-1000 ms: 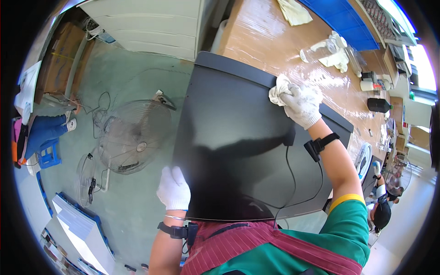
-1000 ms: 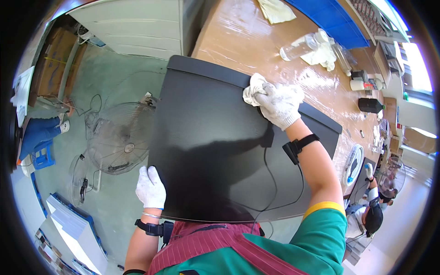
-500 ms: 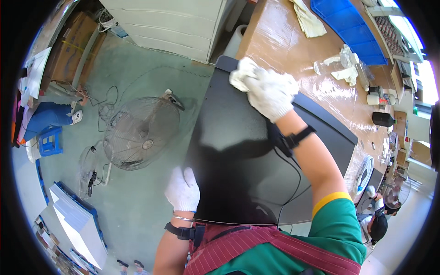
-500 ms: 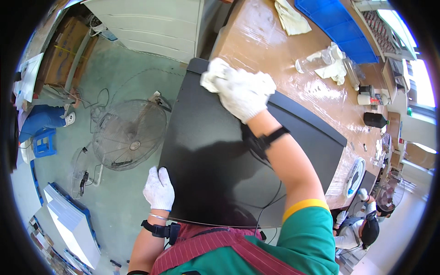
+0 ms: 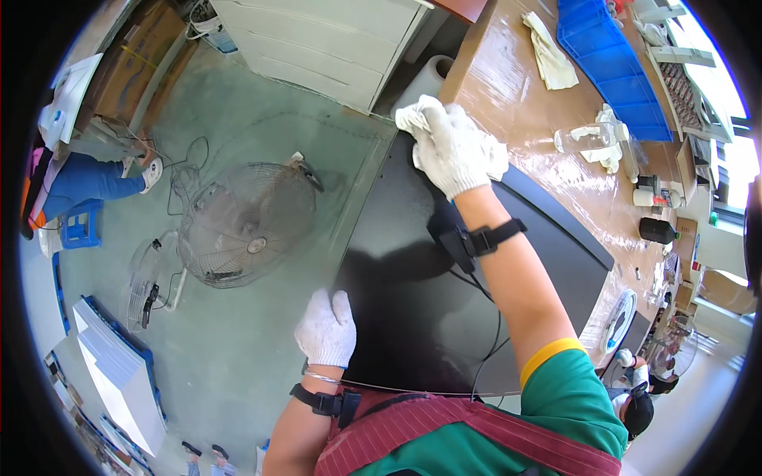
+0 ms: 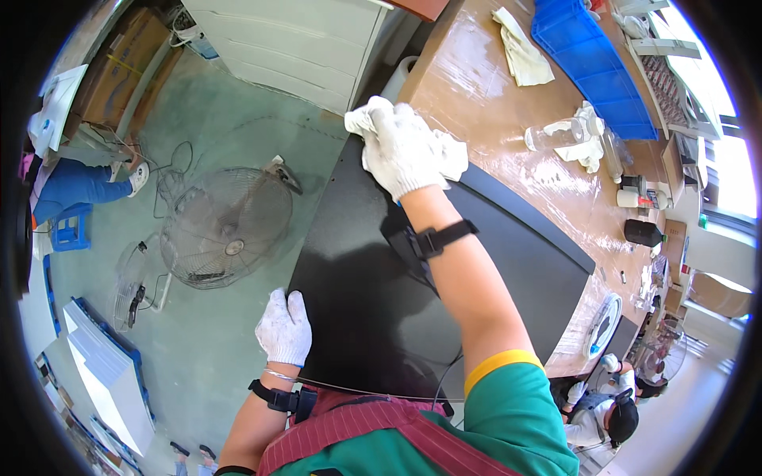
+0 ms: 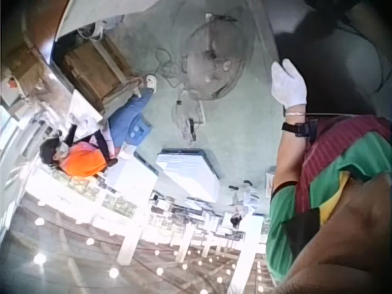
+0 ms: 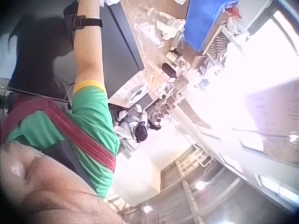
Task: Cleaning the flat surface of a black component using a cloth and liquid.
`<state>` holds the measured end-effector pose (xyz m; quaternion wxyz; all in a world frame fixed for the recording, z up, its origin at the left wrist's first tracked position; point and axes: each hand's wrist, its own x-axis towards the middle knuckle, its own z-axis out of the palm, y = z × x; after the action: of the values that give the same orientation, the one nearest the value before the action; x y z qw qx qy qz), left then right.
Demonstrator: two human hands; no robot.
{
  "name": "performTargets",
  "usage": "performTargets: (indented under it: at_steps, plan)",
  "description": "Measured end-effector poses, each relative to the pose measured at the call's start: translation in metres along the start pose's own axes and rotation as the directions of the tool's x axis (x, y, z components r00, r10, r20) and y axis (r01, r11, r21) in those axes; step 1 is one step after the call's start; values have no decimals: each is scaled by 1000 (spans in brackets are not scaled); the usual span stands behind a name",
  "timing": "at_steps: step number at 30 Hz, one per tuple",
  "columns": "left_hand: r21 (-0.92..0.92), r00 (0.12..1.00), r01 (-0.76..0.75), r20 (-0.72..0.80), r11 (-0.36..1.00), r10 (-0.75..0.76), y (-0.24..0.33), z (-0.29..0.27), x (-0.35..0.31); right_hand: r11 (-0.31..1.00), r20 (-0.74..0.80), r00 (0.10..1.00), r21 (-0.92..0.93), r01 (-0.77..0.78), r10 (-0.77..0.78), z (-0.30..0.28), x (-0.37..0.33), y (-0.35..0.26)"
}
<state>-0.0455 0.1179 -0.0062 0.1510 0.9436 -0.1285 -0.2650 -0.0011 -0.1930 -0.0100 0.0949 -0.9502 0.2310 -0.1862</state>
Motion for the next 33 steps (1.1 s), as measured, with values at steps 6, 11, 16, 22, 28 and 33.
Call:
performTargets:
  at_steps: [6, 11, 16, 22, 28, 33]
  plan:
    - [-13, 1000, 1, 24, 1000, -1, -4, 4, 3, 993, 48, 993, 44, -107, 105, 22, 33, -17]
    - [-31, 1000, -11, -13, 999, 11, -5, 2, 0, 993, 46, 993, 34, -113, 111, 12, 20, -38]
    - [-73, 979, -80, -194, 994, 64, -10, 12, 2, 951, 135, 945, 36, -306, 299, 2, 33, -19]
    - [19, 1000, 16, -16, 1000, -16, 0, 1, 1, 918, 44, 917, -12, -395, 396, -19, 7, 24]
    - [21, 988, 38, -150, 999, -35, -7, 18, 2, 967, 97, 977, 154, -205, 191, 16, 34, -39]
    - [52, 986, 21, -164, 998, -12, -3, 17, 2, 959, -20, 967, 137, -249, 254, -24, -31, 46]
